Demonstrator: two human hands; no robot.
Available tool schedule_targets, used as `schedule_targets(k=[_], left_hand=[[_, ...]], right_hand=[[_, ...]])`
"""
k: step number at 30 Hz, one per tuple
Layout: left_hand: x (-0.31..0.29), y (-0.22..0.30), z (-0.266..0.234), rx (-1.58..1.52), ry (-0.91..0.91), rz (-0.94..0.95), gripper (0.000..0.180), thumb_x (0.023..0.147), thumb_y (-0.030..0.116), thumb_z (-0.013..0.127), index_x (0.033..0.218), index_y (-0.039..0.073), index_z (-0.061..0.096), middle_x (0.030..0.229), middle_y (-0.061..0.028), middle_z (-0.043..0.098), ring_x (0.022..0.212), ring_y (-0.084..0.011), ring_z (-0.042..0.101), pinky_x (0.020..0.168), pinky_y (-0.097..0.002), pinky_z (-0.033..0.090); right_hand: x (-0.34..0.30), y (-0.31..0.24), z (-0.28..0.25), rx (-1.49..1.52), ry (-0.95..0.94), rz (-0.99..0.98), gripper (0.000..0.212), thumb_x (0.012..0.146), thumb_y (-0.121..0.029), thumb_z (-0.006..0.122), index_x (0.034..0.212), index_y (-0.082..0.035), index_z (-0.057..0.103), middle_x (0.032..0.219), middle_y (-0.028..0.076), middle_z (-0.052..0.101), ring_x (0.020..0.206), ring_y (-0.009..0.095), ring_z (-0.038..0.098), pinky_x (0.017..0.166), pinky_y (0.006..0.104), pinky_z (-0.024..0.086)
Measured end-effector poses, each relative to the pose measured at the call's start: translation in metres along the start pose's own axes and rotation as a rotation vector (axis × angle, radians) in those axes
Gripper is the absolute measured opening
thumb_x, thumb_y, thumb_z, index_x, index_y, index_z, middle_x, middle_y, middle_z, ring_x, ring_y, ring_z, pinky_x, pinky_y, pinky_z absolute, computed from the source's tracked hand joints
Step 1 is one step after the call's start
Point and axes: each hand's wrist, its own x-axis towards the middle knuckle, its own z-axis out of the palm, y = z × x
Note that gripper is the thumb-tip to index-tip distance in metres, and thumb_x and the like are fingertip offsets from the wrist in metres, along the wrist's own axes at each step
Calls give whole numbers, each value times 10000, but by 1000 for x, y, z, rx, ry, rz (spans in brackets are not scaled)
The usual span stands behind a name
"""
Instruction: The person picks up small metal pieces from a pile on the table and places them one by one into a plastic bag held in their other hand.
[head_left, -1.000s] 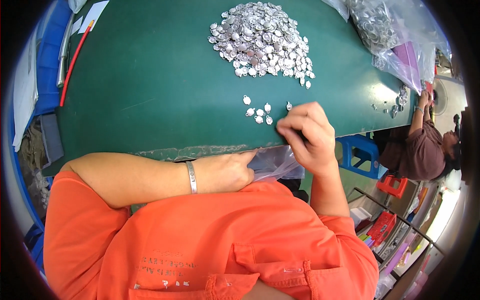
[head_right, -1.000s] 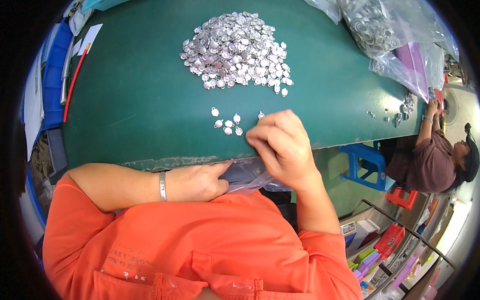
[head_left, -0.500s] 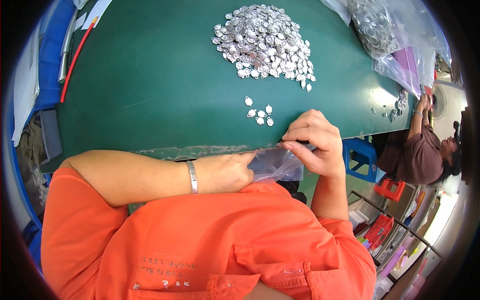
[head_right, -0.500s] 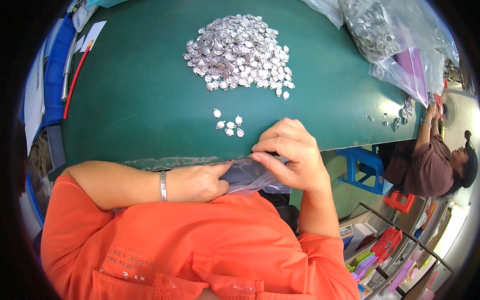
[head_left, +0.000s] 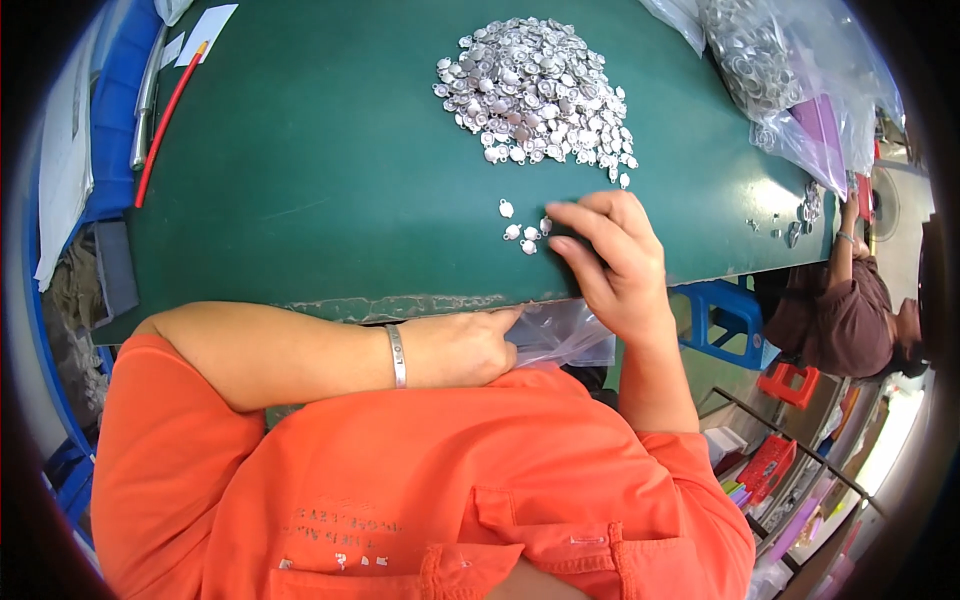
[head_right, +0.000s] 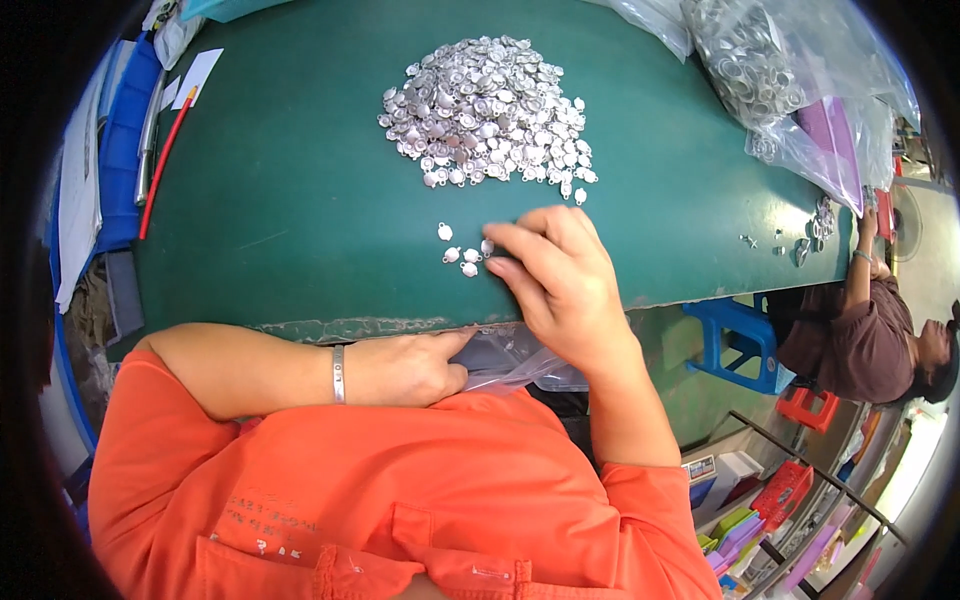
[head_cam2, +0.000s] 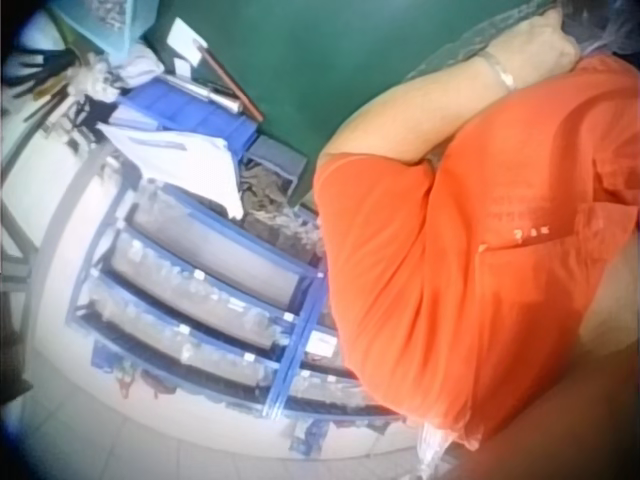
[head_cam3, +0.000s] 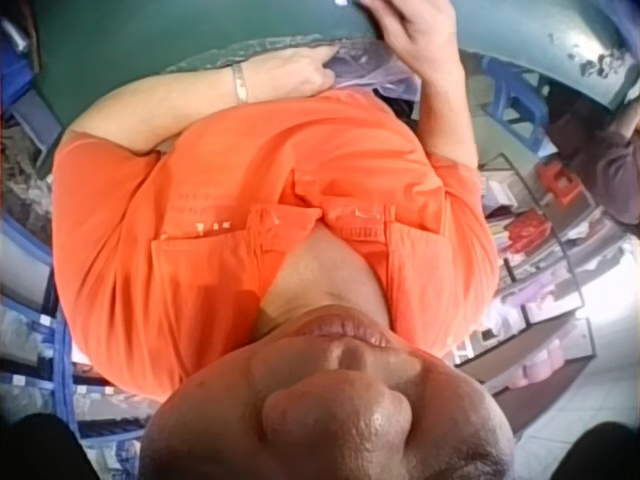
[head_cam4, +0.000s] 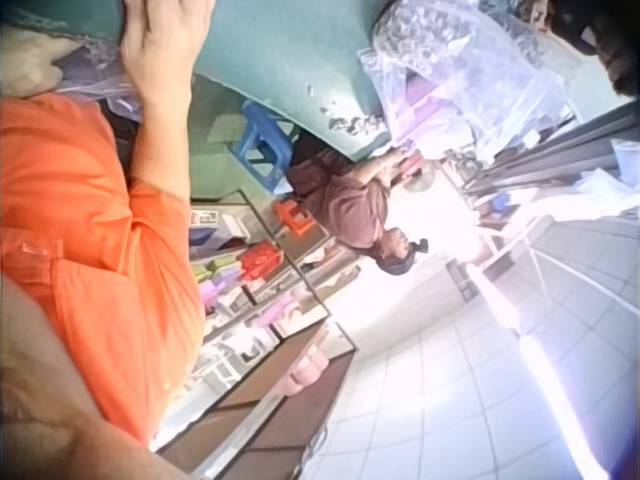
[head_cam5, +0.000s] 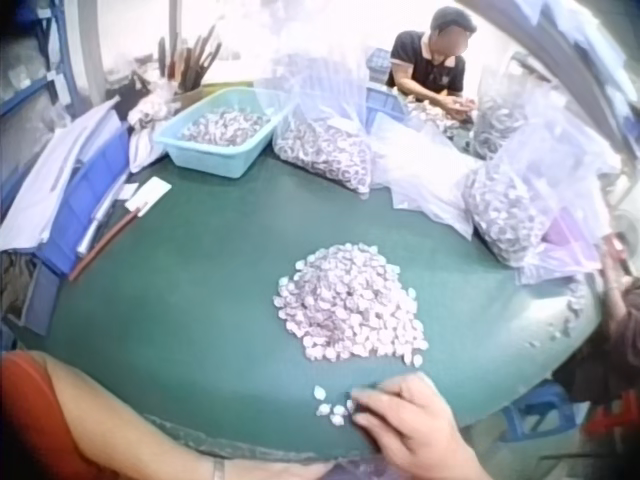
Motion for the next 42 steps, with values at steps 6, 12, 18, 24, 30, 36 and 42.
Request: schedule_targets(k=[6,12,18,24,30,36,42], left_hand=[[1,1,0,-65,58,-29,205,752,134,587,773,-66,626,1228,-396,507,1001,-442,630,857,-415,540],[1,3,-3,-33,24,-45,200,740,127,598,761,-70,624,1208,-384,513,992,-428,624,829,-427,537],[1,1,0,-177,-5,-121,204,745,130,596,748,-73,616,1245,-381,488,999,-433,615,832,-427,534],[0,1,-3,-20,4,25,215,739,138,597,743,-76,613,1245,-402,479,1023,-451,607,856,-426,530],[2,0,-8,53,11,79,234,742,154,598,748,-80,614,1243,-418,470,1037,-463,602,874,-421,527],[2,1,-2,-156,20,-32,231,740,152,599,748,-79,620,1254,-415,461,1031,-456,603,869,-418,527],[2,-1,2,-107,44,-2,214,754,135,592,750,-77,620,1210,-392,483,970,-446,626,807,-407,552]], right_hand=[[-2,9,-15,181,-87,10,208,698,5,751,883,-33,663,820,74,601,741,247,569,680,344,450],[4,-2,-1,149,-159,-106,238,674,-14,770,889,-27,669,829,66,582,724,242,549,662,350,443],[0,1,3,30,-99,-157,222,670,13,746,861,-30,641,838,70,573,718,260,537,632,356,452],[-4,-4,-1,-80,-96,-167,217,684,8,737,868,-24,627,845,76,578,718,265,552,627,349,463],[0,-5,-3,-160,-92,-142,214,695,16,722,877,-20,617,846,82,574,733,270,560,637,360,477],[3,-2,0,-231,-9,-163,213,699,51,691,870,-18,584,841,89,571,744,281,562,645,370,481],[4,-4,-25,73,-286,-87,184,694,55,688,823,-26,584,833,88,578,732,289,565,670,389,484]])
